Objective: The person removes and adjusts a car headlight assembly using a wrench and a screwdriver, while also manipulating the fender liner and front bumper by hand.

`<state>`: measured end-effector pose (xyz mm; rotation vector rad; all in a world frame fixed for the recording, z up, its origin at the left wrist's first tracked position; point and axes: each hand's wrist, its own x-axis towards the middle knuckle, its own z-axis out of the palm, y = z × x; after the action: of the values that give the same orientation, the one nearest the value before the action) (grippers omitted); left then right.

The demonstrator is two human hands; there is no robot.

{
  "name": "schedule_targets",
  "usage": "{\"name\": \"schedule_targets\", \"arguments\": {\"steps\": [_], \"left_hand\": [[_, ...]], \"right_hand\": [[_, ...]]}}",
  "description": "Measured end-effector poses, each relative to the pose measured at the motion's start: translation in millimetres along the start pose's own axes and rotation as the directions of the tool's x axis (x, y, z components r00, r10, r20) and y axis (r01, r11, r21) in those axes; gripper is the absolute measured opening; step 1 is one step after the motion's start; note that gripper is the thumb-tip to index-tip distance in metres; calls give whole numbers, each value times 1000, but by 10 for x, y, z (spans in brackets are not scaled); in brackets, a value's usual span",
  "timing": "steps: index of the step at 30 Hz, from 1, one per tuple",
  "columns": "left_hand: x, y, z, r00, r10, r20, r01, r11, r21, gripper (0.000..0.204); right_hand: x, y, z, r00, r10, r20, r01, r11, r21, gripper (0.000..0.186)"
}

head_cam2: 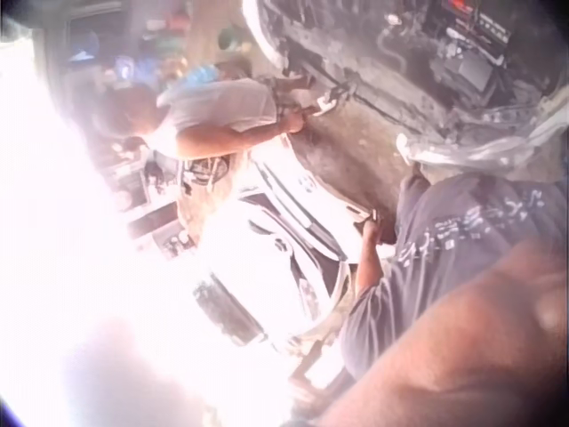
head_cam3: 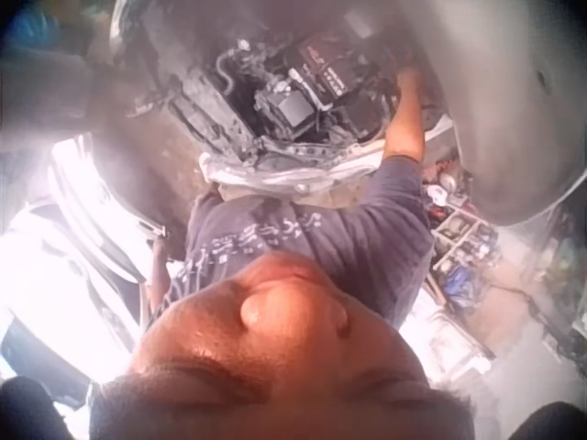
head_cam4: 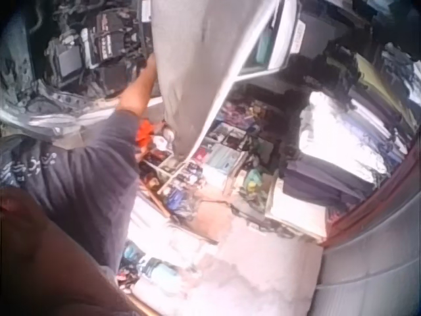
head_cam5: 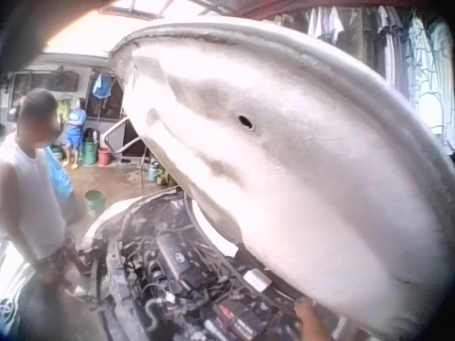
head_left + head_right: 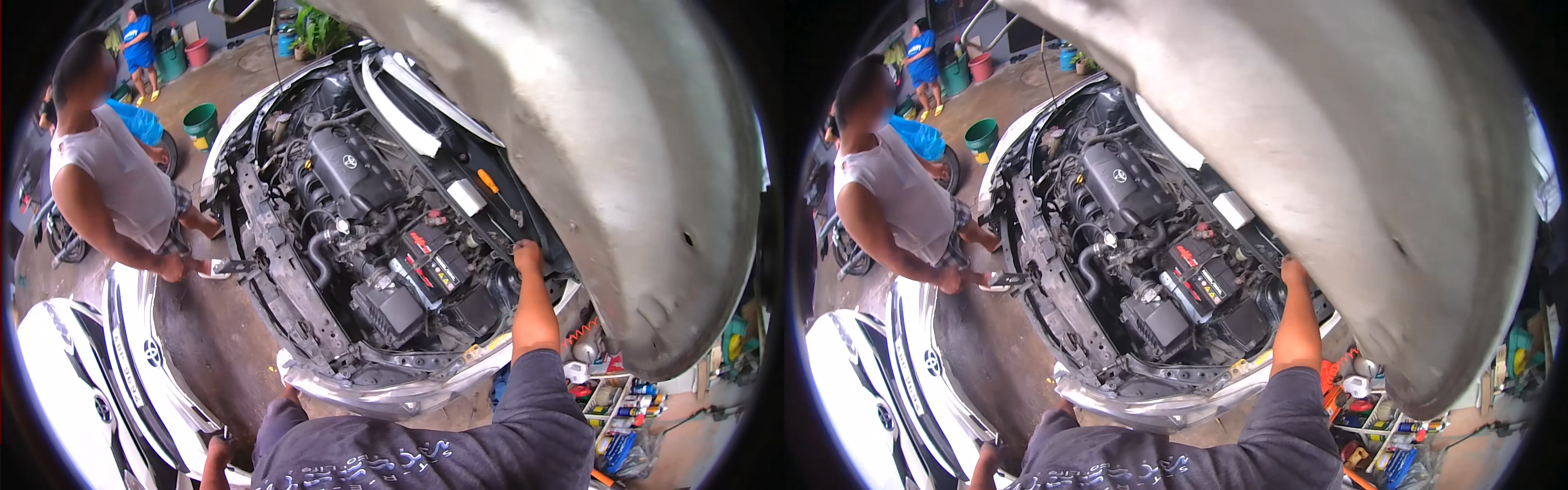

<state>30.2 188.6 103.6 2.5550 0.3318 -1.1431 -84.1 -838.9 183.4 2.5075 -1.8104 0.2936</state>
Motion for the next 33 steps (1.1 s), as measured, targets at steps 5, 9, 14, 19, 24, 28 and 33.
{"name": "schedule_targets", "arguments": {"steps": [5, 9, 14, 19, 24, 28, 33], "left_hand": [[294, -281, -19, 999, -46, 9, 46, 999, 5, 25], [510, -105, 6, 1000, 27, -5, -26, 999, 40, 30], [346, 121, -116, 1000, -7, -3, 7, 994, -112, 37], [276, 122, -165, 1000, -15, -11, 14, 998, -55, 35], [359, 63, -202, 1000, -24, -12, 24, 1000, -10, 32], [449, 7, -245, 999, -31, -21, 31, 999, 14, 31], [580, 70, -197, 997, 67, -35, -71, 988, -138, 31]], "right_hand": [[-259, -314, -521, 986, -53, 159, 20, 980, 198, 22], [0, -98, -626, 990, 9, 144, -26, 993, 118, 25], [-16, 42, -580, 993, 45, 107, -57, 991, 118, 24], [-100, 69, -538, 992, 57, 113, -73, 988, 136, 23], [-174, -7, -487, 990, 51, 130, -70, 987, 142, 22], [-177, -99, -427, 989, 50, 138, -68, 989, 131, 22], [-179, -134, -386, 989, 62, 135, -80, 988, 131, 21]]}}
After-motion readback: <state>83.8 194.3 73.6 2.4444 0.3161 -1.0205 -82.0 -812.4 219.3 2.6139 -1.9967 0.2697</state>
